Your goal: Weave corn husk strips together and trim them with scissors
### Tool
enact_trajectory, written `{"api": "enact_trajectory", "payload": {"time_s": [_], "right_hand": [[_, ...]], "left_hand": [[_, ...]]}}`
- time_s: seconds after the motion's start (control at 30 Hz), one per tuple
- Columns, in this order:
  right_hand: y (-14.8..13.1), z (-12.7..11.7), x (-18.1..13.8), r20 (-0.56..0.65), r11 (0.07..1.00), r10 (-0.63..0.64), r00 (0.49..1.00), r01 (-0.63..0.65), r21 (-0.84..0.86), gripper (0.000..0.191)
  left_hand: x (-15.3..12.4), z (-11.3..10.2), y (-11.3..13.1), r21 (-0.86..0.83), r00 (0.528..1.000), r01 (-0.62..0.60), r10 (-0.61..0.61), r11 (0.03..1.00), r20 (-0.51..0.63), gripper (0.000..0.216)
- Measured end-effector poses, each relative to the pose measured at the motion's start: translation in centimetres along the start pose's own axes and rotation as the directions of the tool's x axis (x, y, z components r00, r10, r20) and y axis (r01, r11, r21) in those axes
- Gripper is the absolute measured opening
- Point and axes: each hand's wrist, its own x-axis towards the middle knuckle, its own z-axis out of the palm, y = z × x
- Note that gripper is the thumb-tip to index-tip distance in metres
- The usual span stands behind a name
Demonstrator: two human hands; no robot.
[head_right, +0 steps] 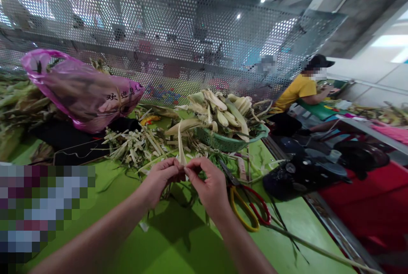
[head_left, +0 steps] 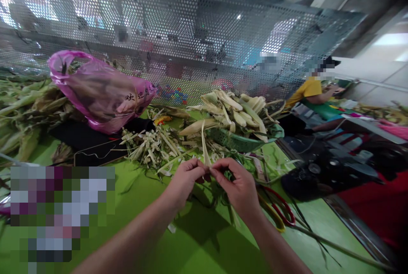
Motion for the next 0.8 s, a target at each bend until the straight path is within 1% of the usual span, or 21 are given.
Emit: {"api": "enact_trajectory", "payload": {"time_s": [0.07,0.17,0.27,0.37,0.47,0.57,0.67,0.73,0.8], "right_hand": [[0.28,-0.08,-0.01,0.019,0.998,-0.063,0.998,0.063,-0.025,0.006],[0.66,-0.18,0.01,0.038,0.992,-0.11,0.993,0.112,-0.056,0.009],[0.77,-0.18,0.08,0.029,0.99,-0.124,0.992,0.125,-0.064,0.008],[0.53,-0.12,0.15,0.022,0.993,-0.107,0.994,0.108,-0.045,0.006],[0.2,-0.13,0.19,0.008,0.999,-0.048,0.999,0.048,-0.011,0.002],[0.1,-0.17,0.21,0.012,0.999,0.042,0.999,-0.042,0.02,0.008],[0.25,-0.15,0.2,0.032,0.991,0.114,0.993,-0.116,0.07,0.01],[0.39,-0.11,0.16,0.024,0.986,0.123,0.992,-0.125,0.109,0.009],[0.52,-0.11,0.1,0.009,0.991,0.089,0.996,-0.09,0.101,0.006]], "left_hand": [[0.03,-0.07,-0.13,-0.076,0.999,0.032,-0.033,0.997,-0.008,0.012],[0.03,-0.12,-0.14,-0.149,0.998,0.065,-0.066,0.987,-0.005,0.014],[0.05,-0.1,-0.22,-0.173,0.998,0.068,-0.068,0.983,0.001,0.012],[0.08,-0.08,-0.35,-0.163,0.998,0.05,-0.054,0.985,-0.02,0.011],[0.02,-0.06,-0.19,-0.057,1.0,0.003,-0.004,0.998,-0.028,0.008],[-0.09,0.01,0.28,0.109,0.997,-0.072,0.073,0.991,-0.007,0.01],[-0.13,0.06,0.56,0.197,0.994,-0.109,0.106,0.974,0.028,0.014],[-0.07,0.03,0.48,0.222,0.993,-0.116,0.109,0.968,0.041,0.014],[0.04,-0.04,0.28,0.218,0.995,-0.099,0.094,0.971,0.033,0.014]]}}
